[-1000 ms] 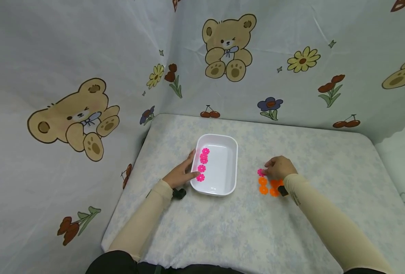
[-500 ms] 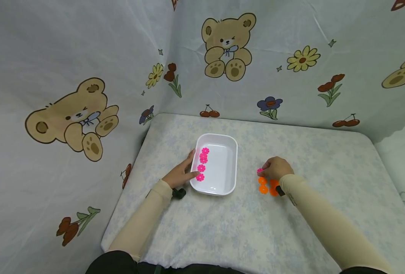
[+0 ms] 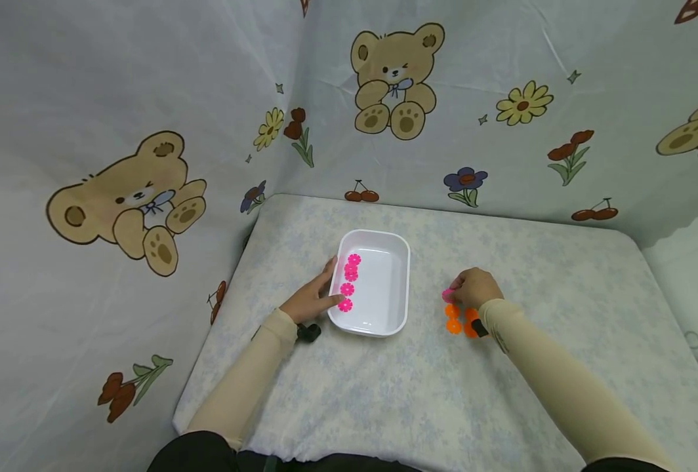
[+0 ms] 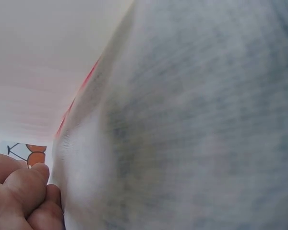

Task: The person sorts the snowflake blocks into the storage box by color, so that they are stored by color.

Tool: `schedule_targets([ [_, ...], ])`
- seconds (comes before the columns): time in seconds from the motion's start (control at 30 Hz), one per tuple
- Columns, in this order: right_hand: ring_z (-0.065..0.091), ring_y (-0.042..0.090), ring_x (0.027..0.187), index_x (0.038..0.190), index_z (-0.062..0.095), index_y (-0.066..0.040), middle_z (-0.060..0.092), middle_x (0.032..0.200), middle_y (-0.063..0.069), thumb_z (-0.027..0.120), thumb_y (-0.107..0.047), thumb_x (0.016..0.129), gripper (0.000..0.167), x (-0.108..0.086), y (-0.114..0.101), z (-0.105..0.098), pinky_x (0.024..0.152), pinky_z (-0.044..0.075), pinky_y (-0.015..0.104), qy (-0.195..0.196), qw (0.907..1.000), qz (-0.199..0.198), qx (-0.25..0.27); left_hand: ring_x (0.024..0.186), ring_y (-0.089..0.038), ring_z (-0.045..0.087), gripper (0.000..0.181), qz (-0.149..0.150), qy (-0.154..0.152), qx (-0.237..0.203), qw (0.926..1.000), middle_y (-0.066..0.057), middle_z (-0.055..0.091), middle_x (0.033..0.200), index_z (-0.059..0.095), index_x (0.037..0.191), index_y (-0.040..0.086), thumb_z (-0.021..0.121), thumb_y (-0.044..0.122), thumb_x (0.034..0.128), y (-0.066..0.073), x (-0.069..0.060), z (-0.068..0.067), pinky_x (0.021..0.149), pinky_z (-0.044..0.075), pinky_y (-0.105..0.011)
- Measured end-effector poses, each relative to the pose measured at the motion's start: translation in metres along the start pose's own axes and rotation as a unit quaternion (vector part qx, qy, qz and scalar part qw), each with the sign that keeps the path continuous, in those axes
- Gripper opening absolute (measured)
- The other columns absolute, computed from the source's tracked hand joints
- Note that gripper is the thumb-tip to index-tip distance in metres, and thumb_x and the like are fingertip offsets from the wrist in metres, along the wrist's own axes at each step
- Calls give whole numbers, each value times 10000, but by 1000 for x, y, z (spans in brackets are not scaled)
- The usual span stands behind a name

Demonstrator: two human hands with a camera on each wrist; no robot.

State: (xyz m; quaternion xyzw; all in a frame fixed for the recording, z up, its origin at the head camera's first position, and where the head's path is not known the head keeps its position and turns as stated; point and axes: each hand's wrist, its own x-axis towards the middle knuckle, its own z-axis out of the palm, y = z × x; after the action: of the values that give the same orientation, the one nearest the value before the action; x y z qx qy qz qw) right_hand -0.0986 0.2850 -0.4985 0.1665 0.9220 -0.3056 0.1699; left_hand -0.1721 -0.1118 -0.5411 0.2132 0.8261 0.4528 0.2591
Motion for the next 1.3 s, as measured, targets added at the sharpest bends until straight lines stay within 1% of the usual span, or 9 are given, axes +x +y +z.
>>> schedule_targets([
  [0.13,688,184,768,1052,764,-30,788,891,62,807,-212,925,227,5,3,-1,674,543,289,-115,9994,126,311,1627,-180,125,962,9,-13,13,10000,124,16,1757,-9,1645,483,684,432,978,-1,1,1,1296,232,-497],
  [0.33,667,185,871,1147,780,-81,779,1004,56,763,-274,962,268,12,6,-5,802,539,330,-349,9978,278,494,1626,-174,117,963,54,17,67,10000,128,12,1755,-14,1640,490,684,434,980,-3,3,0,1299,225,-495],
  [0.43,686,164,862,1173,780,-95,783,1014,46,743,-285,981,273,14,4,-6,847,544,349,-480,9959,361,669,1628,-179,107,968,80,29,80,9999,116,9,1757,-15,1646,475,686,432,981,-3,3,-1,1301,216,-497],
  [0.63,716,115,822,1215,765,-92,792,1016,26,745,-280,983,299,16,-6,-4,891,569,372,-680,9931,392,875,1626,-150,105,958,141,-31,-29,9999,102,2,1759,-5,1657,444,686,398,995,-3,3,-1,1303,229,-438],
  [0.8,713,138,899,1207,774,-107,790,1062,33,756,-302,974,304,16,-20,1,986,545,419,-760,9935,242,812,1624,-146,106,963,156,3,-29,9999,100,-6,1759,-15,1658,437,685,403,998,-5,2,0,1302,233,-427],
  [0.9,702,173,957,1195,779,-107,786,1098,56,760,-297,970,295,16,-29,4,980,548,412,-786,9936,149,796,1625,-142,98,967,106,12,-49,9999,105,-7,1759,-13,1659,441,690,410,995,-5,1,0,1304,228,-425],
  [1.0,688,188,975,1176,787,-114,783,1102,55,779,-308,955,295,16,-36,8,932,563,379,-747,9940,144,786,1625,-141,95,968,78,1,-66,9999,108,-4,1759,-7,1658,444,694,411,991,-4,0,0,1305,225,-426],
  [1.13,689,180,945,1161,790,-112,786,1058,40,798,-321,938,306,16,-42,10,906,581,366,-731,9939,177,812,1626,-142,103,964,105,-14,-98,9999,112,-2,1759,-2,1657,444,694,408,991,-3,0,1,1303,230,-429],
  [1.3,725,186,940,1192,769,-89,783,1088,65,778,-286,956,307,15,-46,7,955,592,414,-814,9918,131,975,1622,-140,122,963,71,10,-108,9999,126,6,1756,2,1651,462,697,414,986,-2,-1,1,1299,243,-431],
])
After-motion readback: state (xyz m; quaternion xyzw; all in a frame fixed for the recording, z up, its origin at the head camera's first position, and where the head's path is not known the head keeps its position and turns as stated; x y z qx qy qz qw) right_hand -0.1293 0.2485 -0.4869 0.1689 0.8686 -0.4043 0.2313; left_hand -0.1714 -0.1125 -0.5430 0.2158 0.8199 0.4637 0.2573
